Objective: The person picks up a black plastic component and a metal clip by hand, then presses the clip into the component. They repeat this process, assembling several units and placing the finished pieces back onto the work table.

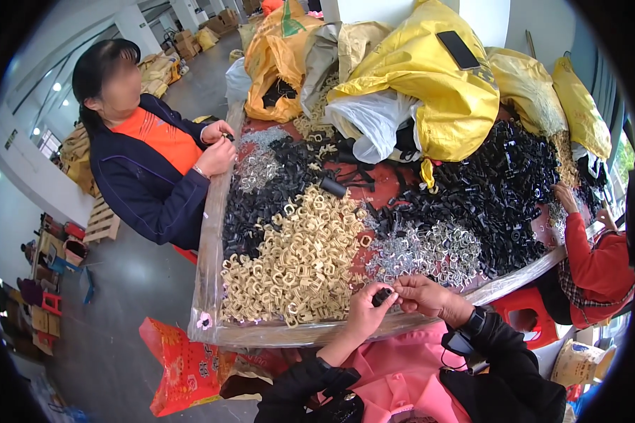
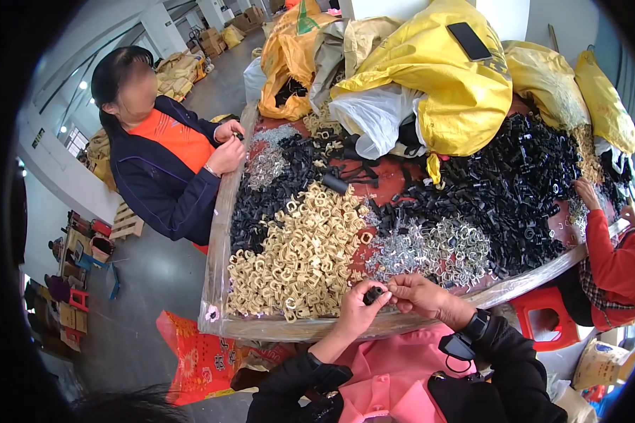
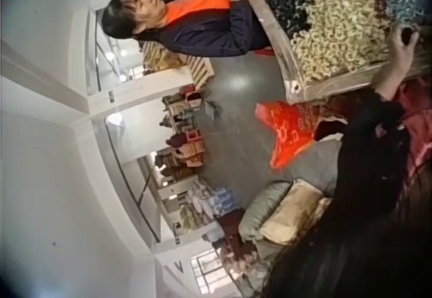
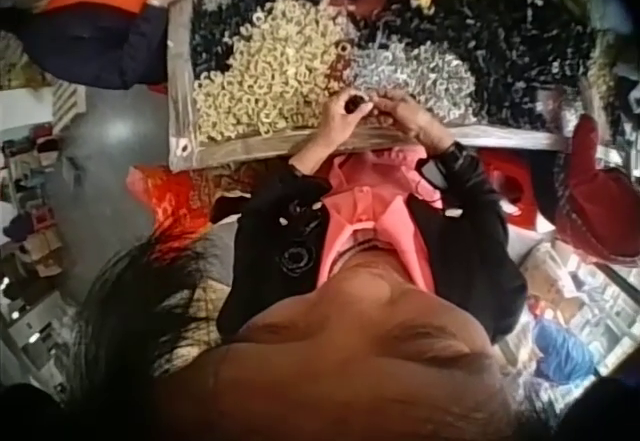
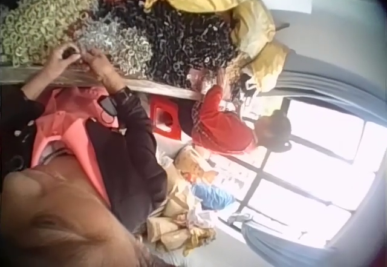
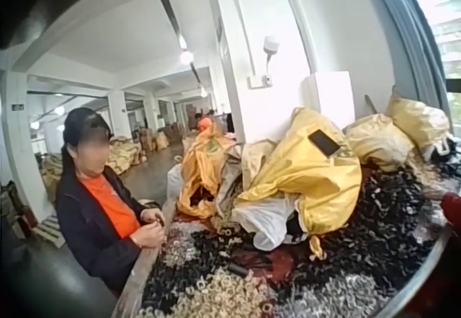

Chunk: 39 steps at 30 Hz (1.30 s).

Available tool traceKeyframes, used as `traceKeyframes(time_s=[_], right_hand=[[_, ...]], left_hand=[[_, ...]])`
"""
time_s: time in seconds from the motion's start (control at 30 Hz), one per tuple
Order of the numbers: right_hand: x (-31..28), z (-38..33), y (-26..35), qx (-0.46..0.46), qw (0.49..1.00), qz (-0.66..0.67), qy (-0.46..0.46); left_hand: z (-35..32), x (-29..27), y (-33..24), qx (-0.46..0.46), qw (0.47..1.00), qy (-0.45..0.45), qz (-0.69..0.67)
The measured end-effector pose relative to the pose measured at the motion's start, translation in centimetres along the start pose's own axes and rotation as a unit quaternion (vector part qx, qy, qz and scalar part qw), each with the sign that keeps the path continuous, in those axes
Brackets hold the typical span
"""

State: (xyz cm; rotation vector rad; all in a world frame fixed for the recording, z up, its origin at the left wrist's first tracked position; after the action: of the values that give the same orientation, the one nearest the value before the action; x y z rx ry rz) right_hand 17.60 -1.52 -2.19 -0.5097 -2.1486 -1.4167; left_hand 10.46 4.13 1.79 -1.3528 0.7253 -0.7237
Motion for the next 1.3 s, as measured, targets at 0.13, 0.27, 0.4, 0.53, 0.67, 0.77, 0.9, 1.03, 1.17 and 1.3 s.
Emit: traceKeyframes(time_s=[0.13,0.27,0.4,0.53,0.67,0.77,0.9,1.03,1.17,1.3], right_hand=[[0.0,0.0,0.1,-0.004,0.999,0.043,0.008],[0.5,-0.2,0.8,-0.033,0.998,0.058,0.006],[0.5,-0.4,0.8,-0.051,0.997,0.065,0.003],[0.1,-0.5,0.9,-0.078,0.997,-0.015,-0.008],[-0.2,-0.9,2.5,-0.124,0.968,-0.209,-0.057],[0.5,-1.8,4.8,-0.15,0.91,-0.372,-0.103],[4.7,-3.3,8.8,-0.284,0.74,-0.6,-0.104],[6.7,-3.8,8.8,-0.293,0.679,-0.664,-0.11],[8.2,-4.3,8.3,-0.307,0.603,-0.729,-0.102],[9.0,-4.5,7.8,-0.312,0.554,-0.766,-0.099]], left_hand=[[0.5,0.0,-0.4,-0.011,1.0,-0.002,0.007],[0.9,-0.4,0.7,-0.031,0.999,-0.008,-0.023],[0.8,-0.2,0.5,-0.037,0.999,-0.014,-0.038],[0.4,0.3,1.7,-0.07,0.996,0.01,-0.063],[0.0,1.6,4.4,-0.174,0.936,0.071,-0.297],[-0.4,2.3,4.3,-0.209,0.865,0.098,-0.445],[-0.8,2.0,2.2,-0.194,0.836,0.095,-0.505],[-1.3,1.5,2.4,-0.201,0.86,0.07,-0.464],[-2.0,1.5,2.9,-0.206,0.862,0.085,-0.456],[-2.5,2.3,2.7,-0.21,0.865,0.106,-0.442]])
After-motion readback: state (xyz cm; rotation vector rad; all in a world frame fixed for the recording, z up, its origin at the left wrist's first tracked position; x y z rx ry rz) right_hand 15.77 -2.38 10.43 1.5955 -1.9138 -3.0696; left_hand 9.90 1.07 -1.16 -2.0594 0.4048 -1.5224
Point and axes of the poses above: each hand's wrist, its own z-axis towards the middle knuckle, its own x-axis out of the palm, y = z × x, the point moved 9 cm from there along z, towards the middle knuckle, and after that the axes turned 8 degrees about y, right-handed, at the moved point
